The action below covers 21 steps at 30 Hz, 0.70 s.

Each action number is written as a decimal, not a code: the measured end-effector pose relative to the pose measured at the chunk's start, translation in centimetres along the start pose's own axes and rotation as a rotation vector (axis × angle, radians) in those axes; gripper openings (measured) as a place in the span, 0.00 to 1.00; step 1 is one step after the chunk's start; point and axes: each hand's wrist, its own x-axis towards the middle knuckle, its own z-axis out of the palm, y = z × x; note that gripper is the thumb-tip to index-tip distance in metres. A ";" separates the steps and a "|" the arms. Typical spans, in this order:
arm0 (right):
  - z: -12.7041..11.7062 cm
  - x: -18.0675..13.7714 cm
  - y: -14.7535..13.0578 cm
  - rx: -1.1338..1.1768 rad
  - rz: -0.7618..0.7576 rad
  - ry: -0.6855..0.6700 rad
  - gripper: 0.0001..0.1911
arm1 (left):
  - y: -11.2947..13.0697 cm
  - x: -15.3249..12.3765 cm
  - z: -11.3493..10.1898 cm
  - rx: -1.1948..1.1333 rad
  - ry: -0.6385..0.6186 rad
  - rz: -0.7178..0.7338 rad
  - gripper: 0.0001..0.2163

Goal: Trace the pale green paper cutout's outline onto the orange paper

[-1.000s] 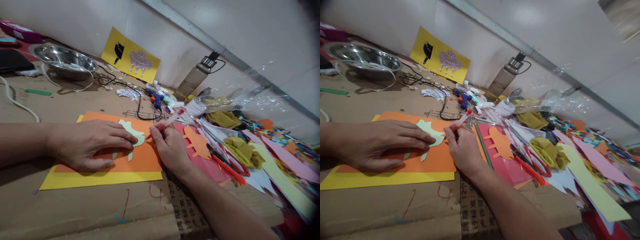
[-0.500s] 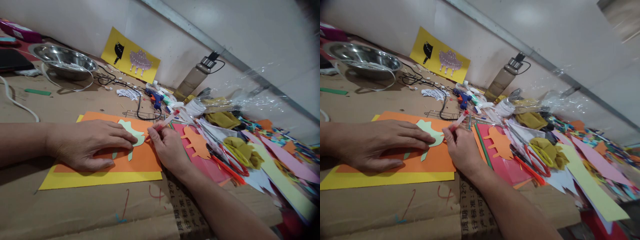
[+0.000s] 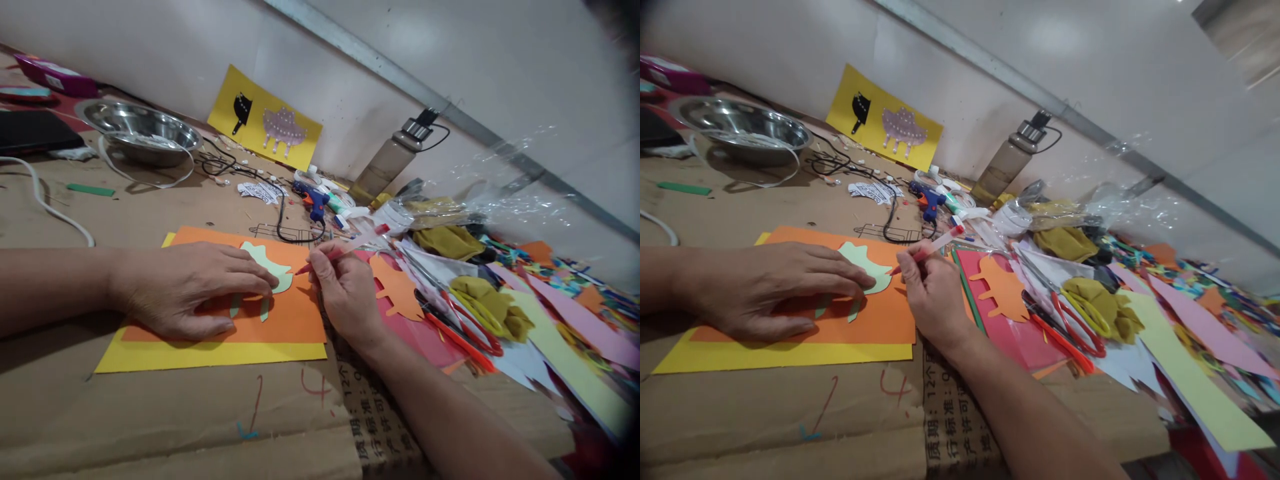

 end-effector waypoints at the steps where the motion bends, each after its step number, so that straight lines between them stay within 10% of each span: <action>1: 0.1 0.0 0.1 0.026 0.015 -0.007 0.20 | 0.0 0.0 0.0 -0.002 -0.003 0.001 0.12; 10: 1.1 0.4 0.4 0.415 0.357 -0.085 0.32 | -0.3 -0.3 0.2 0.077 -0.035 0.014 0.13; 21: 1.8 1.5 1.3 0.473 0.409 -0.056 0.30 | -0.8 -0.5 0.3 0.076 -0.027 0.028 0.14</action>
